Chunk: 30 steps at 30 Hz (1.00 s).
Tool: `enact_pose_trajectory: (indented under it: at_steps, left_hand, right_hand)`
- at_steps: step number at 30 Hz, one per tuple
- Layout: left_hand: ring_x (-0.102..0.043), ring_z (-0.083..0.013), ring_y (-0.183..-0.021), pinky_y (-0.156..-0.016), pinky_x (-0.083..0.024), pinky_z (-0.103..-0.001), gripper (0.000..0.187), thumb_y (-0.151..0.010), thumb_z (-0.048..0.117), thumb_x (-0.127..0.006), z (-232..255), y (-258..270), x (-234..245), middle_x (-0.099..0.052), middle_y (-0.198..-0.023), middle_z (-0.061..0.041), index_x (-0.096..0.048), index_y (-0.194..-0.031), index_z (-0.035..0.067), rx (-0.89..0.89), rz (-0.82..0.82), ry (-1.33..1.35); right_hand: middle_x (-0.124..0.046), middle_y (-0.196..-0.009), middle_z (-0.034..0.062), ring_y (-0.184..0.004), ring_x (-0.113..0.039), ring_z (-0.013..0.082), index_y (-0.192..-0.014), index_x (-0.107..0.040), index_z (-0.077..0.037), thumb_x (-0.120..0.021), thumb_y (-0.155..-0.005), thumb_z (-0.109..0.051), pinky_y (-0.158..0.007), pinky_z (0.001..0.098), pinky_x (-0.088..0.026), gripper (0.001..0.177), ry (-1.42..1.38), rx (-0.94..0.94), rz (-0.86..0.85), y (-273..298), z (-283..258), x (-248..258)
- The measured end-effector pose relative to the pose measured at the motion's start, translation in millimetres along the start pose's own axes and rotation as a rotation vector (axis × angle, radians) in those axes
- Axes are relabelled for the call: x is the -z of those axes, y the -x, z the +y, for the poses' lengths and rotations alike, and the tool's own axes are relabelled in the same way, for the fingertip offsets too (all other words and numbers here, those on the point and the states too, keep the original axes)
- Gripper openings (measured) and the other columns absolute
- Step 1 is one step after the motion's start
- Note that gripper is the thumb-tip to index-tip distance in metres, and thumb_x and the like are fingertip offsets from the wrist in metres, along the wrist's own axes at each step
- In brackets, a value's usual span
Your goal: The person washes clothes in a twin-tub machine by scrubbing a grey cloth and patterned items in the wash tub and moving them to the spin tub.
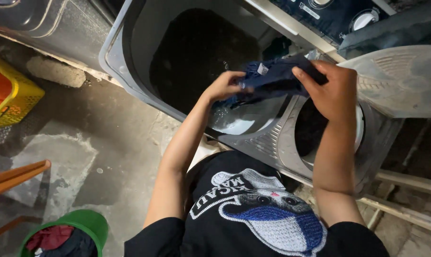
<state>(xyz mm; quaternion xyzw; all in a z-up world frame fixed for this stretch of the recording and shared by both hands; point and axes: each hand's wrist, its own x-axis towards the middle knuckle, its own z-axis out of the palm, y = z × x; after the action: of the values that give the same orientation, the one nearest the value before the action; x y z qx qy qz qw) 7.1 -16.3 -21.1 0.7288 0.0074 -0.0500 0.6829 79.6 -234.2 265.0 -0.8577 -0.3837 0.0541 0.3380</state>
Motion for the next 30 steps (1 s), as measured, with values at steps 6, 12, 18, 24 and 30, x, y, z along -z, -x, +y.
enact_pose_trajectory:
  at_steps: [6,12,18,24,30]
  left_hand:
    - [-0.072,-0.0403,-0.094,-0.083,-0.057,-0.044,0.041,-0.091,0.008,-0.066,7,13,6,-0.074,-0.104,-0.024,-0.066,-0.132,0.006,0.02,0.32,-0.501]
    - [-0.067,-0.0394,-0.087,-0.075,-0.053,-0.042,0.038,-0.09,0.009,-0.067,75,44,34,-0.071,-0.092,-0.021,-0.063,-0.125,-0.003,-0.11,0.511,-0.599]
    - [-0.044,-0.0087,-0.073,-0.065,-0.039,-0.024,0.021,-0.111,0.018,-0.061,144,53,41,-0.046,-0.077,-0.003,-0.059,-0.098,0.001,-0.118,0.574,-0.019]
    - [-0.053,-0.0146,-0.094,-0.086,-0.045,-0.032,0.04,-0.092,0.011,-0.088,230,71,54,-0.053,-0.098,-0.005,-0.055,-0.112,0.001,-0.443,0.492,-0.102]
    - [-0.061,-0.0375,-0.121,-0.102,-0.053,-0.041,0.063,-0.084,0.005,-0.089,154,64,71,-0.061,-0.126,-0.019,-0.05,-0.133,0.0,-0.435,0.437,-0.571]
  right_hand:
    - [-0.074,-0.092,0.0024,-0.076,-0.069,0.0095,-0.123,-0.068,-0.005,-0.087,-0.086,-0.022,-0.066,0.0257,-0.054,0.045,-0.237,-0.215,-0.011,1,60,-34]
    - [-0.071,-0.079,0.0122,-0.069,-0.068,0.0188,-0.108,-0.074,-0.005,-0.091,-0.081,-0.019,-0.061,0.034,-0.05,0.035,0.081,-0.145,-0.052,8,113,-65]
    - [-0.073,-0.091,0.0107,-0.08,-0.072,0.0169,-0.108,-0.069,-0.002,-0.076,-0.101,-0.01,-0.073,0.0335,-0.054,0.012,-0.071,-0.077,0.26,-5,99,-80]
    - [-0.064,-0.104,0.0194,-0.079,-0.064,0.0252,-0.115,-0.072,-0.001,-0.074,-0.101,0.001,-0.064,0.0311,-0.051,0.014,0.258,0.268,0.498,-11,51,-21]
    - [-0.064,-0.125,0.0162,-0.116,-0.065,0.021,-0.134,-0.06,-0.001,-0.049,-0.102,0.008,-0.095,0.0359,-0.053,0.035,-0.292,0.257,0.094,-31,101,-48]
